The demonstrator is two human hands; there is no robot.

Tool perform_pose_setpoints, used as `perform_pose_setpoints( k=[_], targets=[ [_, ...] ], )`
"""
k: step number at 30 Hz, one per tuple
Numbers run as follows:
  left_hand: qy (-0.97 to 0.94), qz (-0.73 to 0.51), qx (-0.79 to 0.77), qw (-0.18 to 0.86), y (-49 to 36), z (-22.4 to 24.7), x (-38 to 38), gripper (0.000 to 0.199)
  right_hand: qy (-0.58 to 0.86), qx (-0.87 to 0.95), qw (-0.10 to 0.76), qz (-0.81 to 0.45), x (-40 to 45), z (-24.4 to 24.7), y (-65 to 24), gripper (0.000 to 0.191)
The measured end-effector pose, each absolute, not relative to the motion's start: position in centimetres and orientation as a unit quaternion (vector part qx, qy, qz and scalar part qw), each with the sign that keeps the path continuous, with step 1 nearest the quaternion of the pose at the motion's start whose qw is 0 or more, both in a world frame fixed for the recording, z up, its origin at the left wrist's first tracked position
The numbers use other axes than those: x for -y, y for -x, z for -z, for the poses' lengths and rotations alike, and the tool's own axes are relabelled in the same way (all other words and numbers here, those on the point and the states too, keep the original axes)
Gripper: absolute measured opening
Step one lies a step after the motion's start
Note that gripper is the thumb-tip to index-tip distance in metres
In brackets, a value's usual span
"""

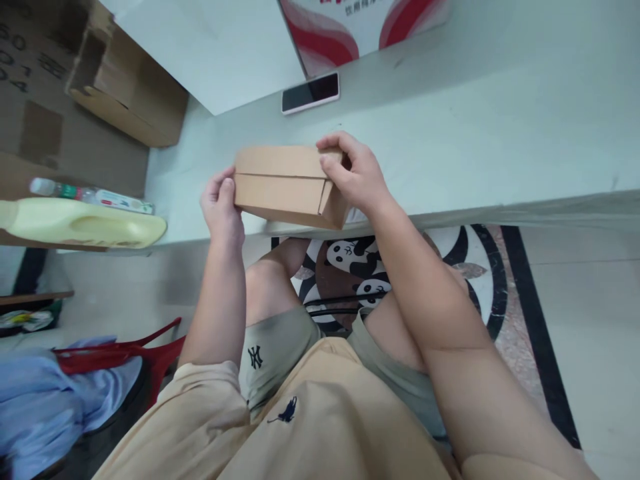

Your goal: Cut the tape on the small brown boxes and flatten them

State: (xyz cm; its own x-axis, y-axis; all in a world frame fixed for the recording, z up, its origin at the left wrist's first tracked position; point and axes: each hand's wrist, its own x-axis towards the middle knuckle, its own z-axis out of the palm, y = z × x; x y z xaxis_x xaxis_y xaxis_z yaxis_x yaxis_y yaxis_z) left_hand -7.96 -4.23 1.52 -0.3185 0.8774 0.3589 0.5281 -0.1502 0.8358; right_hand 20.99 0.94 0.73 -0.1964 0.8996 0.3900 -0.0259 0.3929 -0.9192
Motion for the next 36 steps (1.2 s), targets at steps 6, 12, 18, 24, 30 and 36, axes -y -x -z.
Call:
perform_pose_setpoints(
  k=[6,12,18,24,30,36],
  targets=[
    [-0.663,-0.424,-0.612,0.082,8.0,-5.4,4.9,0.042,0.346,0.623,0.564,-0.417,-0.7,-0.6,-20.1,0.041],
    [-0.719,-0.317,-0.616,0.055,5.6,-7.3,4.7,0.042,0.36,0.622,0.562,-0.41,-1.2,-0.3,-20.0,0.032],
    [-0.761,-0.235,-0.594,0.111,4.0,-7.2,3.1,0.054,0.364,0.626,0.554,-0.41,-1.1,0.0,-20.2,0.034],
    [-0.775,-0.191,-0.593,0.107,4.7,-7.3,3.4,0.066,0.376,0.603,0.565,-0.419,-1.3,0.9,-20.1,0.053],
    [-0.777,-0.208,-0.588,0.081,4.5,-7.6,4.4,0.072,0.387,0.601,0.561,-0.417,-1.3,1.0,-19.9,0.062],
    [-0.777,-0.208,-0.591,0.066,3.9,-7.4,4.5,0.067,0.376,0.608,0.555,-0.425,-1.1,0.7,-19.6,0.06]
  ],
)
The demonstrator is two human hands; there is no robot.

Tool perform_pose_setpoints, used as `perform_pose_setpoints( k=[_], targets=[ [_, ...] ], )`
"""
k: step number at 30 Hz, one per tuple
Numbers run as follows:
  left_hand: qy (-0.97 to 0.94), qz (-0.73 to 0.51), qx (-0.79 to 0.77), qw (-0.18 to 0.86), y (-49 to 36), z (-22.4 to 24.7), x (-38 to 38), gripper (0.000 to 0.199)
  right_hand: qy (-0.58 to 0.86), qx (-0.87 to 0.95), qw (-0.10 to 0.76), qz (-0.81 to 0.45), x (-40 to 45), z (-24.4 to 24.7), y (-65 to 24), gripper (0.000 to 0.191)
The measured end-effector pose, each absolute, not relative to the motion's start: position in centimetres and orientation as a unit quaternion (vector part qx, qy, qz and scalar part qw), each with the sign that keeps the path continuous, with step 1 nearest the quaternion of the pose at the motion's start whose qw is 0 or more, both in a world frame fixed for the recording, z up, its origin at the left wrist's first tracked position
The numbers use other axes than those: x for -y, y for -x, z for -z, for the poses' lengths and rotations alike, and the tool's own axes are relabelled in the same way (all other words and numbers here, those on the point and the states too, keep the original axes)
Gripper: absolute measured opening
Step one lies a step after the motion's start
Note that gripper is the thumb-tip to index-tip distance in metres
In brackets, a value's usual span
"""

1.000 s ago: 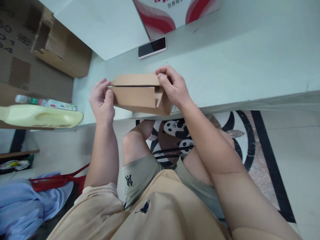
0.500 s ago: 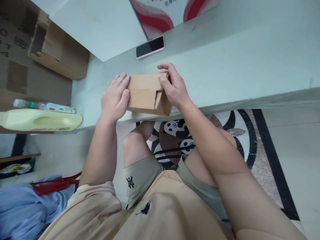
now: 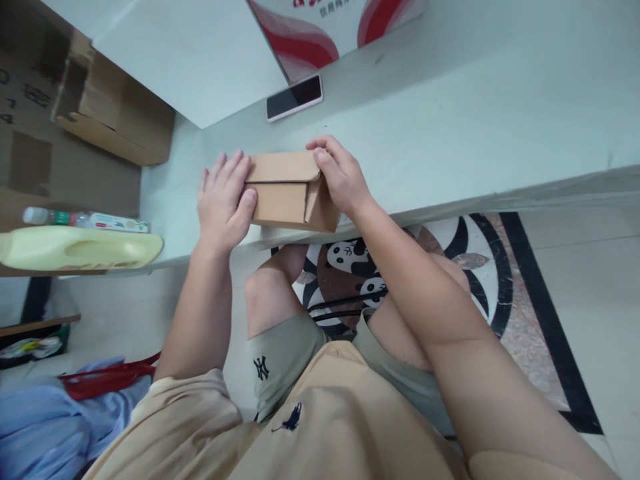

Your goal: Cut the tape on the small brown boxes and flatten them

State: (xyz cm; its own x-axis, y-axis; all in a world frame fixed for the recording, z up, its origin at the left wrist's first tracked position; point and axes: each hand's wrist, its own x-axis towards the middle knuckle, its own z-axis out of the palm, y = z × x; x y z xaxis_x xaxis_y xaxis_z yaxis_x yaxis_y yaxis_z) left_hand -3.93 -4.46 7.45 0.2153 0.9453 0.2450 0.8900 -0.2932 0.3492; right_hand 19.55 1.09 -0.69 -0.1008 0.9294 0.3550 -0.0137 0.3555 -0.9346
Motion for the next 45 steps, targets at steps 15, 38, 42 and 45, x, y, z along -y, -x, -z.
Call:
perform_pose_setpoints(
  k=[15,38,42,45],
  targets=[
    [-0.79,-0.186,-0.58,0.063,3.8,-7.6,4.8,0.068,0.383,0.607,0.551,-0.426,-1.5,0.6,-19.7,0.047],
    [-0.826,-0.066,-0.56,0.021,3.5,-8.4,5.1,0.072,0.412,0.641,0.527,-0.376,-1.2,0.1,-20.0,0.044],
    [-0.837,-0.056,-0.544,0.016,3.8,-8.4,5.3,0.086,0.408,0.64,0.534,-0.373,-0.8,-0.1,-19.9,0.041],
    [-0.844,-0.055,-0.534,0.013,4.0,-8.3,5.3,0.091,0.407,0.637,0.54,-0.369,-0.6,-0.2,-19.8,0.039]
  ],
)
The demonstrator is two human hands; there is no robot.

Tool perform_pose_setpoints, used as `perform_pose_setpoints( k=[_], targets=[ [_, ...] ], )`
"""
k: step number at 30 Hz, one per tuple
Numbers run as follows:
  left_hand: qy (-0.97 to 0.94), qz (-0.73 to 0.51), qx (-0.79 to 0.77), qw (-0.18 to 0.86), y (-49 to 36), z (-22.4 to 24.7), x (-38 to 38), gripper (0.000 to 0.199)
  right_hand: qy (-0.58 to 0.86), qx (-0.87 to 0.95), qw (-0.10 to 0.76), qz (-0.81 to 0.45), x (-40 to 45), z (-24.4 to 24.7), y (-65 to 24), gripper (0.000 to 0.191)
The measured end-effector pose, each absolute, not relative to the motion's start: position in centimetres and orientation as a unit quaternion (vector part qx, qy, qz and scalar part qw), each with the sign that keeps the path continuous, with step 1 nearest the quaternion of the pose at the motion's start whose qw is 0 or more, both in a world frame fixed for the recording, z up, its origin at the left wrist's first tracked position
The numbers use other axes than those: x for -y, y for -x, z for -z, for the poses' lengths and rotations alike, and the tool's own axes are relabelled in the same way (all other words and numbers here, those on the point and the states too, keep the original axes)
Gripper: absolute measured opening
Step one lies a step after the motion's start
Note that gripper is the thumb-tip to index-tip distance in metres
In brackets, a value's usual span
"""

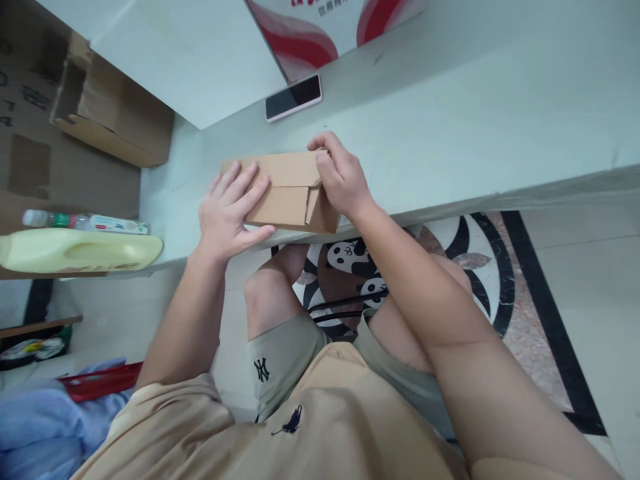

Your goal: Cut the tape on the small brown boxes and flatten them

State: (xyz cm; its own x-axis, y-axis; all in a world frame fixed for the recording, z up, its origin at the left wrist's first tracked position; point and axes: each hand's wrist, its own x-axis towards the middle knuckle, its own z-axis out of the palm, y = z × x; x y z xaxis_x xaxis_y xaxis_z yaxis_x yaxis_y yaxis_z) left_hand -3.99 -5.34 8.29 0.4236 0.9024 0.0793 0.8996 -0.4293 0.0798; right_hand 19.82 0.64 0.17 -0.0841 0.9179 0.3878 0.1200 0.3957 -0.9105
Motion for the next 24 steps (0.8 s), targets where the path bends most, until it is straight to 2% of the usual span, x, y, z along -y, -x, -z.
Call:
perform_pose_setpoints(
  k=[13,21,24],
  targets=[
    [-0.842,-0.071,-0.535,-0.011,4.9,-7.8,5.3,0.093,0.425,0.6,0.569,-0.367,-0.8,0.7,-19.6,0.052],
    [-0.829,-0.121,-0.546,-0.02,6.9,-7.4,5.4,0.102,0.495,0.564,0.495,-0.438,-1.0,0.5,-19.5,0.052],
    [-0.826,-0.14,-0.546,-0.021,7.2,-7.3,5.4,0.097,0.52,0.546,0.488,-0.44,-1.0,0.6,-19.4,0.048]
  ],
)
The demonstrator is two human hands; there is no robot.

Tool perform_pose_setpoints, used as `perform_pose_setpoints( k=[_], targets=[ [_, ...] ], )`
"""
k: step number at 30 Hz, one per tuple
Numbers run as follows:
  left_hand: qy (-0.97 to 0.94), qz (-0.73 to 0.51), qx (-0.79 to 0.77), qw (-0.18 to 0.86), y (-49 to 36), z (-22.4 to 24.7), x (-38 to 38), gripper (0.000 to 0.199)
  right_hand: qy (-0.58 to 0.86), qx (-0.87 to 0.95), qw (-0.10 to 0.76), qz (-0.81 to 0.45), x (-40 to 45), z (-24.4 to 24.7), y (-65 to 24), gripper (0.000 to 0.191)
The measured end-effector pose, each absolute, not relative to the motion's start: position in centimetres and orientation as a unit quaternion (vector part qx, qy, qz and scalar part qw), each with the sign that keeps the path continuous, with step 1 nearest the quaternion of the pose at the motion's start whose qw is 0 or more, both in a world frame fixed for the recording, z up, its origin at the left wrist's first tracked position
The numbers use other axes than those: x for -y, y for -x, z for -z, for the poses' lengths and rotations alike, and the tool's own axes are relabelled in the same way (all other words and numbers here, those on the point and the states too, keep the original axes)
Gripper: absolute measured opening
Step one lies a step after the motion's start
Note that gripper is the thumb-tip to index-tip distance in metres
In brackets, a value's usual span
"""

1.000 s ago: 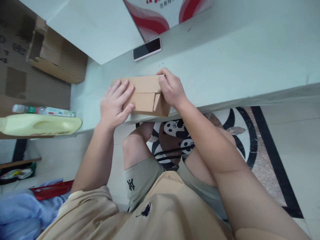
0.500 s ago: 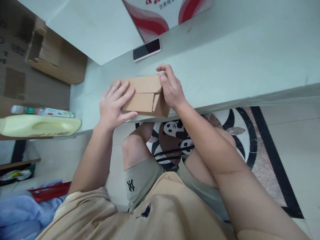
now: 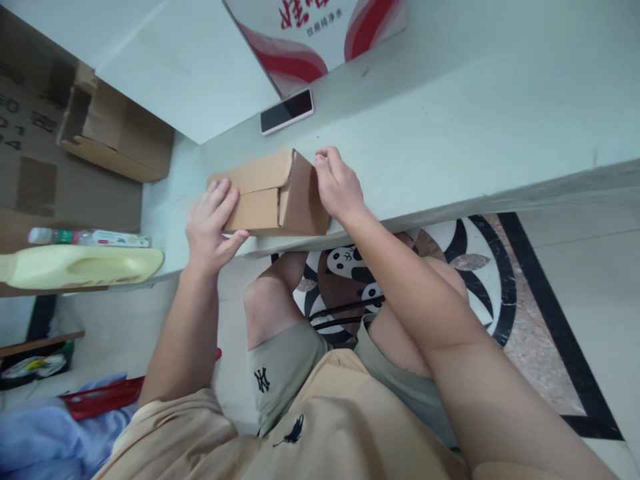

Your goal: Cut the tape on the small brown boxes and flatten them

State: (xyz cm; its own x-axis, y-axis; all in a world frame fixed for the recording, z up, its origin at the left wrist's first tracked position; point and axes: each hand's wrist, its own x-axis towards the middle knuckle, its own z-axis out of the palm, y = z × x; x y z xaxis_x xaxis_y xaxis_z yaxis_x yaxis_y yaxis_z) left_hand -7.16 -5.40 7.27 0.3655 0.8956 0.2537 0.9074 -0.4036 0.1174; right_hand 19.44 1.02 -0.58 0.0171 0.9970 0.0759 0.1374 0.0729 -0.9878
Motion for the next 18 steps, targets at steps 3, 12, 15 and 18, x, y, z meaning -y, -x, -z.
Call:
perform_pose_setpoints(
  k=[3,12,15,18],
  targets=[
    [0.823,0.153,0.547,0.014,7.2,-7.2,5.4,0.09,0.526,0.542,0.489,-0.436,-1.3,1.2,-19.5,0.045],
    [0.806,0.215,0.552,-0.016,9.2,-6.9,5.0,0.089,0.517,0.504,0.477,-0.502,-2.2,3.1,-18.8,0.048],
    [0.796,0.246,0.553,-0.023,10.3,-6.7,5.0,0.085,0.48,0.465,0.459,-0.585,-2.3,2.4,-18.2,0.055],
    [0.777,0.271,0.567,-0.036,11.0,-6.5,5.1,0.086,0.397,0.469,0.443,-0.653,-1.9,1.6,-17.9,0.069]
  ],
)
